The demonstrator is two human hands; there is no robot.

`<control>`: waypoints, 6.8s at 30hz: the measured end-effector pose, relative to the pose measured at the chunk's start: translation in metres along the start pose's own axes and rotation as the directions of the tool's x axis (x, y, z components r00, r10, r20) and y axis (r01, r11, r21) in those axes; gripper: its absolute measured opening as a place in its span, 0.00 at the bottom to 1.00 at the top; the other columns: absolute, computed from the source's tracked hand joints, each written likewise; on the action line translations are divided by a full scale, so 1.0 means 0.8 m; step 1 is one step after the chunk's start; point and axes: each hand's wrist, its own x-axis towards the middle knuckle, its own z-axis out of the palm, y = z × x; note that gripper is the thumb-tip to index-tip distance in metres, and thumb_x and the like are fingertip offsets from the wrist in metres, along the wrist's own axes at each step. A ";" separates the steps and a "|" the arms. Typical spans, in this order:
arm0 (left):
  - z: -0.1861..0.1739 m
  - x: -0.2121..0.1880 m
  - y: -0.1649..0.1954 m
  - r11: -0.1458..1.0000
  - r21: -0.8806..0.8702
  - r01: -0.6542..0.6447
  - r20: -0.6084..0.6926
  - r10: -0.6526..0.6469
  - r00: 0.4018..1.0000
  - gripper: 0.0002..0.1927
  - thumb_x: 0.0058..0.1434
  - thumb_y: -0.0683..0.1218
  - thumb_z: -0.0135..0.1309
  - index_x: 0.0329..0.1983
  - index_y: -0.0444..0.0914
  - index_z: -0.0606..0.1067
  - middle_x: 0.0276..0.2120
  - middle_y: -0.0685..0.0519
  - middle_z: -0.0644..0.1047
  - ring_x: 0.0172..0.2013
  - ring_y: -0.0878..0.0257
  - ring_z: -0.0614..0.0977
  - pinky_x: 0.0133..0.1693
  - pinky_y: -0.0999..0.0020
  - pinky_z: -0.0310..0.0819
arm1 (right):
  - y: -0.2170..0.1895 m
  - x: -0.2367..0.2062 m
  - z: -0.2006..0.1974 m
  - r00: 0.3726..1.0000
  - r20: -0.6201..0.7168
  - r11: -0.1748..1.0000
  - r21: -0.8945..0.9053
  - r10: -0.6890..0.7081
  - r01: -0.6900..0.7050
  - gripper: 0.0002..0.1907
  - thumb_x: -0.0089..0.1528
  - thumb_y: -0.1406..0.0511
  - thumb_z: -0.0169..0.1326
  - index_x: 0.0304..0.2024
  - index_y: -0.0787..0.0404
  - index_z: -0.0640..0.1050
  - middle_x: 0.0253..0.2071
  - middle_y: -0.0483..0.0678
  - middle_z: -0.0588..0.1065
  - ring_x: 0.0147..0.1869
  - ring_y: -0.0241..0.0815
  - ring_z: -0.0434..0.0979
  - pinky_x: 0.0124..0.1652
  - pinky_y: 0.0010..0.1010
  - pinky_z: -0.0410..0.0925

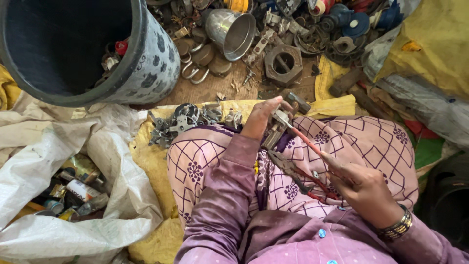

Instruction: The person sits on the floor and uses a hammer and a metal rod to strike and adjust a small metal part. They repeatedly hit the part, rotate it, and continue striking it to modify its shape or fit.

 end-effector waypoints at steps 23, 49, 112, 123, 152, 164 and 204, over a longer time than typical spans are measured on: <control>-0.007 0.003 -0.011 0.991 0.036 -0.129 0.076 0.126 0.989 0.21 0.71 0.57 0.45 0.41 0.37 0.80 0.33 0.54 0.80 0.30 0.69 0.79 0.33 0.74 0.74 | 0.055 0.009 -0.012 0.655 0.721 -0.051 0.681 0.228 -0.731 0.15 0.68 0.65 0.48 0.54 0.67 0.71 0.30 0.43 0.70 0.14 0.25 0.55 0.11 0.19 0.50; -0.001 0.001 -0.028 0.988 -0.122 -0.098 0.094 0.110 0.989 0.17 0.73 0.51 0.50 0.42 0.33 0.80 0.33 0.52 0.79 0.29 0.69 0.80 0.33 0.73 0.76 | 0.023 0.011 -0.040 0.603 0.635 0.294 0.531 0.483 -0.795 0.24 0.64 0.62 0.52 0.63 0.61 0.74 0.22 0.42 0.66 0.14 0.28 0.53 0.12 0.23 0.49; 0.002 -0.008 -0.022 0.984 -0.088 -0.152 0.058 0.158 0.986 0.18 0.71 0.52 0.50 0.41 0.33 0.81 0.33 0.53 0.80 0.31 0.69 0.79 0.36 0.74 0.76 | 0.083 0.005 -0.038 0.646 0.718 0.096 0.646 0.259 -0.757 0.19 0.71 0.60 0.49 0.59 0.67 0.72 0.27 0.42 0.69 0.18 0.25 0.61 0.16 0.19 0.57; 0.001 0.004 -0.022 0.987 0.006 -0.163 0.078 0.162 0.984 0.18 0.72 0.52 0.50 0.43 0.32 0.81 0.36 0.52 0.80 0.33 0.70 0.78 0.37 0.75 0.73 | 0.032 -0.003 -0.023 0.967 -0.117 0.973 -0.080 -0.224 0.216 0.19 0.63 0.60 0.56 0.54 0.59 0.80 0.33 0.48 0.78 0.30 0.31 0.75 0.30 0.26 0.69; -0.004 0.000 -0.017 0.921 0.099 -0.378 0.069 0.372 0.925 0.16 0.72 0.49 0.49 0.41 0.32 0.81 0.38 0.56 0.80 0.40 0.71 0.78 0.44 0.76 0.72 | 0.074 0.014 -0.044 0.814 0.428 0.299 0.777 0.393 -0.553 0.32 0.61 0.64 0.53 0.67 0.71 0.69 0.45 0.50 0.82 0.36 0.35 0.77 0.33 0.26 0.70; 0.002 -0.004 -0.014 0.976 -0.053 -0.210 -0.039 0.208 0.977 0.18 0.69 0.51 0.49 0.42 0.32 0.81 0.35 0.52 0.82 0.36 0.67 0.81 0.41 0.73 0.76 | 0.018 0.009 -0.040 0.862 0.030 0.588 0.720 0.505 -0.369 0.26 0.65 0.58 0.46 0.62 0.64 0.73 0.46 0.51 0.81 0.40 0.34 0.82 0.32 0.24 0.72; -0.002 -0.009 -0.004 0.881 0.175 -0.439 0.136 0.420 0.897 0.18 0.70 0.50 0.47 0.40 0.32 0.81 0.42 0.52 0.81 0.48 0.64 0.80 0.55 0.70 0.70 | 0.077 0.001 -0.041 0.802 0.594 -0.288 0.760 -0.057 -0.583 0.17 0.76 0.76 0.54 0.65 0.82 0.71 0.40 0.55 0.78 0.29 0.35 0.74 0.27 0.24 0.68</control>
